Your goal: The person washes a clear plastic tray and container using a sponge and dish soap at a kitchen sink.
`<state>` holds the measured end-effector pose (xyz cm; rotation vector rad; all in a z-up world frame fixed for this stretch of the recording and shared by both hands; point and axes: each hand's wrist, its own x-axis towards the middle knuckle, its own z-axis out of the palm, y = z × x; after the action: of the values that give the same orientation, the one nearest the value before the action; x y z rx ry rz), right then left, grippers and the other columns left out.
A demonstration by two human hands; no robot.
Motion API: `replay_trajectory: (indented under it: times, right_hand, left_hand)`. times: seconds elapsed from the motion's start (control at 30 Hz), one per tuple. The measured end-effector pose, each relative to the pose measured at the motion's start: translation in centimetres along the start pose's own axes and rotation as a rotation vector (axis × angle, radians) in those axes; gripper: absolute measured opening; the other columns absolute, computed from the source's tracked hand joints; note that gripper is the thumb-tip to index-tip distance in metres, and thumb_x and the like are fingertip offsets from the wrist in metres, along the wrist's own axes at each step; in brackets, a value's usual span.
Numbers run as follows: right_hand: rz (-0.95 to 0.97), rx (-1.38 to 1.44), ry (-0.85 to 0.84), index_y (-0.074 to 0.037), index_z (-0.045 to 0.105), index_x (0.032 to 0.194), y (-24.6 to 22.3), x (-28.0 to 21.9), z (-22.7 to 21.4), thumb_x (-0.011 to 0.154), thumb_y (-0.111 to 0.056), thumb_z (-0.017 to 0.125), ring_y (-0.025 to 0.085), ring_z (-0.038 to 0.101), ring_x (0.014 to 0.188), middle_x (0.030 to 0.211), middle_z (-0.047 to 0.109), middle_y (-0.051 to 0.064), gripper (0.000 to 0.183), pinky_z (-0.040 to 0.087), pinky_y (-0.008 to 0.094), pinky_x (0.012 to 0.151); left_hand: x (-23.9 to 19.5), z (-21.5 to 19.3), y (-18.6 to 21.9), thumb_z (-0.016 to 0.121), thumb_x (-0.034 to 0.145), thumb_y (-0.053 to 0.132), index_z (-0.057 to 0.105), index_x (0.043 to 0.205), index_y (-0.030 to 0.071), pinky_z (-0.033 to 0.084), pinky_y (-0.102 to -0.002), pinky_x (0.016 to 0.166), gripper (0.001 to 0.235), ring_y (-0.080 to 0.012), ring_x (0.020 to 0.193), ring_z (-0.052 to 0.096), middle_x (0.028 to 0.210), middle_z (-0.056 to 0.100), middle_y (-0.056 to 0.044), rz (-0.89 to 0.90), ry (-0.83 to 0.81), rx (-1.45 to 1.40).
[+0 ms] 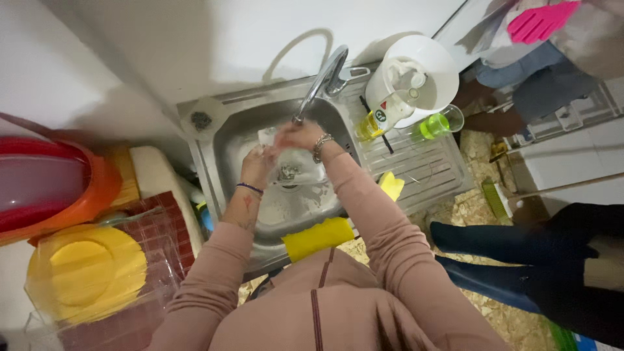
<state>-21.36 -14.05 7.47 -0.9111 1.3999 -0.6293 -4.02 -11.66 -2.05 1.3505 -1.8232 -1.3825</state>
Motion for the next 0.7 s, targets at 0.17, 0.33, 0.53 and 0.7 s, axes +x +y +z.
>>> replay_trajectory:
  times: [0.17, 0.33, 0.53, 0.7]
  right_hand:
    - [-0.104, 0.208, 0.112, 0.006, 0.071, 0.109, -0.4, 0.0, 2.1, 0.091, -0.002, 0.071, 0.033, 0.074, 0.097, 0.104, 0.074, 0.025, 0.020, 0.063, 0.038, 0.086]
    - [-0.208, 0.171, 0.206, 0.000, 0.073, 0.110, -0.2, 0.4, 2.4, 0.092, -0.007, 0.071, 0.030, 0.075, 0.098, 0.104, 0.075, 0.020, 0.019, 0.063, 0.037, 0.084]
    - [-0.071, 0.230, 0.233, 0.004, 0.074, 0.100, -0.1, -0.6, 2.7, 0.097, -0.025, 0.066, 0.032, 0.077, 0.087, 0.093, 0.076, 0.023, 0.031, 0.066, 0.040, 0.076]
    - [-0.098, 0.290, 0.305, 0.005, 0.075, 0.093, -0.7, -1.0, 1.1, 0.102, -0.030, 0.055, 0.032, 0.078, 0.080, 0.082, 0.075, 0.023, 0.041, 0.067, 0.042, 0.070]
  left_hand:
    - [0.3, 0.5, 1.3, 0.049, 0.104, 0.010, 0.046, 0.147, -0.003, 0.062, -0.038, 0.098, 0.045, -0.0299, 0.116, 0.071, 0.136, 0.062, -0.024, -0.416, 0.189, -0.849]
    - [-0.2, 0.7, 1.0, 0.050, 0.107, 0.012, 0.045, 0.147, 0.005, 0.062, -0.035, 0.086, 0.042, -0.0268, 0.101, 0.076, 0.124, 0.071, -0.021, -0.521, 0.239, -0.986]
    - [0.3, 1.2, -0.2, 0.042, 0.110, 0.019, 0.057, 0.135, 0.006, 0.056, -0.026, 0.075, 0.032, -0.0182, 0.089, 0.072, 0.115, 0.073, -0.010, -0.500, 0.264, -0.958]
    - [0.4, 0.1, -0.9, 0.043, 0.112, 0.015, 0.056, 0.138, 0.001, 0.056, -0.032, 0.085, 0.032, -0.0226, 0.100, 0.070, 0.128, 0.068, -0.015, -0.507, 0.225, -1.009]
